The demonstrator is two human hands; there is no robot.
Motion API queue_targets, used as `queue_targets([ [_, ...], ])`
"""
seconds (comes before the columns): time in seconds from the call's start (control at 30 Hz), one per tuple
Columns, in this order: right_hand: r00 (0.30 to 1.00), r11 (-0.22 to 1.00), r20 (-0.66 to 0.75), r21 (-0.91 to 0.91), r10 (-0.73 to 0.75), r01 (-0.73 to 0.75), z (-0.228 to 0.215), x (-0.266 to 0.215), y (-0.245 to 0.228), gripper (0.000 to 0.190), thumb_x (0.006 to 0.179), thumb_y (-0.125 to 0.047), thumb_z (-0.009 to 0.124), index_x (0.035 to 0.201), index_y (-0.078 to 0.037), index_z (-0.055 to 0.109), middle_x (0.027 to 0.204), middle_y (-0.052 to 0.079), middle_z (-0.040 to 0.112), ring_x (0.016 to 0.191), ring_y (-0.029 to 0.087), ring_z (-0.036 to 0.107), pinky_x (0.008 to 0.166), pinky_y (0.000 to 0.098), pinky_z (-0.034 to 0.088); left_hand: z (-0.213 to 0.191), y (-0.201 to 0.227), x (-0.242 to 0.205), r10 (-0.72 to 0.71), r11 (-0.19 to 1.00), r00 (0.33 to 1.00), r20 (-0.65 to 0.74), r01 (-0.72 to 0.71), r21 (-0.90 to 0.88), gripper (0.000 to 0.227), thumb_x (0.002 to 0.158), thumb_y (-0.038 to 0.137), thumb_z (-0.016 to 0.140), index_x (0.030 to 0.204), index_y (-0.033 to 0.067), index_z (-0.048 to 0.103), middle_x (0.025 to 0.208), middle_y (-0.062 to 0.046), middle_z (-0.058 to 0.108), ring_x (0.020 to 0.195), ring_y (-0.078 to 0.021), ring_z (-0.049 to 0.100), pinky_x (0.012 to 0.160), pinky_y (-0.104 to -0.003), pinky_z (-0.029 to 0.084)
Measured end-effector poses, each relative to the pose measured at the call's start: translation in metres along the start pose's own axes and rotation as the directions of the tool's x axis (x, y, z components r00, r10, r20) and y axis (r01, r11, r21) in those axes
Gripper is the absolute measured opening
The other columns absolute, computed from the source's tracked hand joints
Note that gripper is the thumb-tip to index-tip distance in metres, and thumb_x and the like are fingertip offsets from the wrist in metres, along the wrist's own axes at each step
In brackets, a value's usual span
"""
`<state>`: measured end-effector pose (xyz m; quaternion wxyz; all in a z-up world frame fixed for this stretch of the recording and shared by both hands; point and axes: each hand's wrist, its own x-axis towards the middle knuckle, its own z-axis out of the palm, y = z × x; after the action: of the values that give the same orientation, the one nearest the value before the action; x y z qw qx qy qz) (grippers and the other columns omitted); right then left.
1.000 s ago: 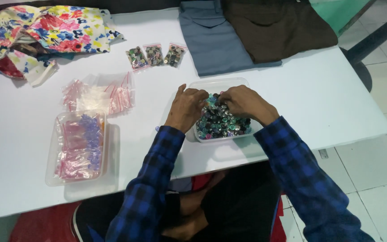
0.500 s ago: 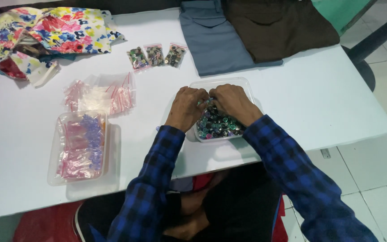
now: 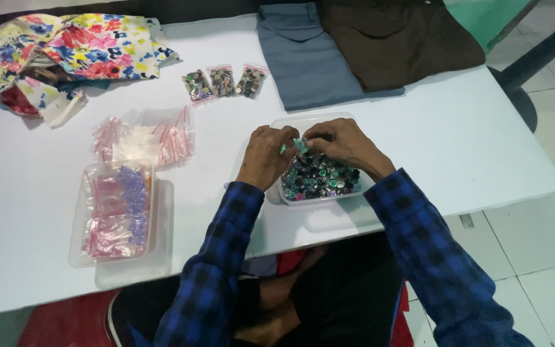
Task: The person sorts various buttons and garment accessories into different plastic containers and bags by hand while working on their lap.
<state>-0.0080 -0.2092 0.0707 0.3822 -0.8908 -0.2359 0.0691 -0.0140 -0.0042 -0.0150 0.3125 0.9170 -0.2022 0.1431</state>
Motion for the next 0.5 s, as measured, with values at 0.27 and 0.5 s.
queue_targets([
  [0.27, 0.986, 0.99, 0.164, 0.133, 0.017, -0.039, 0.004, 0.006, 0.019, 0.019, 0.096, -0.02, 0.066, 0.108, -0.016, 0.08, 0.08, 0.011, 0.077, 0.079, 0.023, 0.074, 0.074, 0.0413, 0.061, -0.002, -0.001, -0.004, 0.094, 0.993, 0.991, -0.099, -0.1, -0.065, 0.034, 0.085, 0.02, 0.082, 0.118, 0.0213, 0.073, 0.086, 0.003, 0.076, 0.103, -0.0193, 0.072, 0.114, -0.049, 0.037],
  [0.5, 0.968, 0.893, 0.243, 0.418, 0.069, -0.169, 0.001, 0.002, 0.01, 0.019, 0.1, -0.015, 0.06, 0.104, -0.006, 0.077, 0.068, 0.008, 0.071, 0.063, 0.013, 0.069, 0.06, 0.0247, 0.058, 0.01, -0.012, -0.005, 0.147, 0.985, 0.972, -0.183, -0.16, -0.058, 0.044, 0.082, 0.033, 0.084, 0.124, 0.0276, 0.072, 0.087, 0.009, 0.078, 0.104, -0.0111, 0.072, 0.124, -0.049, 0.021],
])
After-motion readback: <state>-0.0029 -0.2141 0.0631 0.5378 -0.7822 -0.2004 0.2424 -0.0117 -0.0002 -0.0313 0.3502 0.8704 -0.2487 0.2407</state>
